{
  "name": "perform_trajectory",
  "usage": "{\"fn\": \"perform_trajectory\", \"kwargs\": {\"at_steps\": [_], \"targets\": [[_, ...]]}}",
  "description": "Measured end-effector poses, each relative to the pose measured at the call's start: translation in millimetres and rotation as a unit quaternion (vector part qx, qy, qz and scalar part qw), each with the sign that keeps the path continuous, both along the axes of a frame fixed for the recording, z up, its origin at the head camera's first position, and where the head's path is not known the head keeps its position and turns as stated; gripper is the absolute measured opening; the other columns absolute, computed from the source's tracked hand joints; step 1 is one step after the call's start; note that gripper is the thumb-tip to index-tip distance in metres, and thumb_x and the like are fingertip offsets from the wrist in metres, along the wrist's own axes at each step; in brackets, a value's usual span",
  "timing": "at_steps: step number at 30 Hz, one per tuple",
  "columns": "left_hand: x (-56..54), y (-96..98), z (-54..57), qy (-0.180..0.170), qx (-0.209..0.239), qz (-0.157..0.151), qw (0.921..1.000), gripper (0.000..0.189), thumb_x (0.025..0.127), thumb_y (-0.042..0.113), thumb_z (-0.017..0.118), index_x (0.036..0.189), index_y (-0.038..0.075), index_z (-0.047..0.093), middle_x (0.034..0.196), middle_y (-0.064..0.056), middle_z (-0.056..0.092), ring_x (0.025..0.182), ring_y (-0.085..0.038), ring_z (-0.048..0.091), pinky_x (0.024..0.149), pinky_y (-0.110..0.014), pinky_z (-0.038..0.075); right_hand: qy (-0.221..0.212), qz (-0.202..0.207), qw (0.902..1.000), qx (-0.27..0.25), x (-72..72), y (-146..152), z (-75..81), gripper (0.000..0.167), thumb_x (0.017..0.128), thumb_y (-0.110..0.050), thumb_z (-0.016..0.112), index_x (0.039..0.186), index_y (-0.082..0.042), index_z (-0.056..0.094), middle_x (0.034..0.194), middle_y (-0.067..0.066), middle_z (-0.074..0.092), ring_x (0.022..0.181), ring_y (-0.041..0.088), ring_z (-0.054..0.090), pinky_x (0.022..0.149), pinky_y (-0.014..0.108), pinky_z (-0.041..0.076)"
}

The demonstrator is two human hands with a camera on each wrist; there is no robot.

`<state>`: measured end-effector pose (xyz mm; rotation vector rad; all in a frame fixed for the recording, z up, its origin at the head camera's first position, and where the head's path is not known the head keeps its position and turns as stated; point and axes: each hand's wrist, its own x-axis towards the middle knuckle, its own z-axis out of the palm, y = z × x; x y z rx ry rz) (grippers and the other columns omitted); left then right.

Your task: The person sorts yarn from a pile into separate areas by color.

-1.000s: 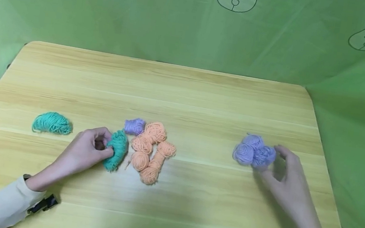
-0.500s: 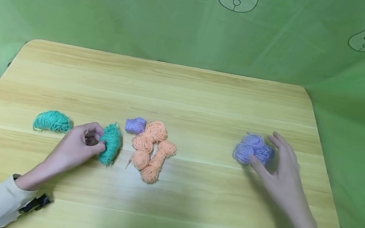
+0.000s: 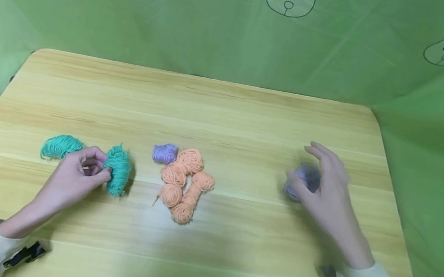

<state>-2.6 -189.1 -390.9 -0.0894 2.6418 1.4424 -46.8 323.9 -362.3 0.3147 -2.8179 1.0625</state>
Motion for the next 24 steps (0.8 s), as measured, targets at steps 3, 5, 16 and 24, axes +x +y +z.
{"fn": "perform_trajectory", "kwargs": {"at_steps": [3, 5, 16, 24], "targets": [[3.6, -6.1, 1.9, 0.009, 0.011, 0.019, 0.9997, 0.014, 0.092, -0.001, 0.074, 0.105, 0.002, 0.069, 0.088, -0.009, 0.064, 0.076, -0.022, 0.056, 0.061, -0.024, 0.049, 0.007, 0.010, 0.9999, 0.002, -6.5, -9, 0.5, 0.066, 0.098, -0.022, 0.081, 0.156, -0.005, 0.055, 0.164, 0.019, 0.047, 0.151, 0.045, 0.037, 0.125, 0.066, 0.019], [5.6, -10.4, 2.8, 0.011, 0.015, 0.031, 0.9994, 0.015, 0.092, -0.001, 0.075, 0.106, 0.002, 0.070, 0.088, -0.009, 0.064, 0.075, -0.020, 0.056, 0.060, -0.023, 0.049, 0.005, 0.015, 0.9999, 0.004, -9.4, -16, 0.8, 0.065, 0.098, -0.024, 0.082, 0.155, -0.006, 0.055, 0.161, 0.018, 0.049, 0.149, 0.043, 0.039, 0.123, 0.065, 0.024], [11.4, -33.0, 2.1, 0.009, 0.031, 0.074, 0.9968, 0.018, 0.095, 0.001, 0.075, 0.111, -0.002, 0.067, 0.093, -0.010, 0.063, 0.078, -0.016, 0.056, 0.062, -0.020, 0.050, -0.013, 0.051, 0.9984, 0.023, -28.8, -54, 4.9, 0.066, 0.098, -0.030, 0.082, 0.154, -0.008, 0.056, 0.158, 0.015, 0.052, 0.149, 0.038, 0.041, 0.117, 0.067, 0.033], [15.7, -45.8, -1.9, 0.004, 0.016, 0.104, 0.9944, 0.019, 0.096, 0.002, 0.076, 0.111, -0.002, 0.066, 0.089, -0.008, 0.062, 0.077, -0.013, 0.056, 0.057, -0.021, 0.049, -0.025, 0.067, 0.9969, 0.031, -37.6, -77, 4.9, 0.066, 0.100, -0.041, 0.080, 0.155, -0.013, 0.055, 0.157, 0.012, 0.053, 0.149, 0.036, 0.042, 0.117, 0.068, 0.035]]}}
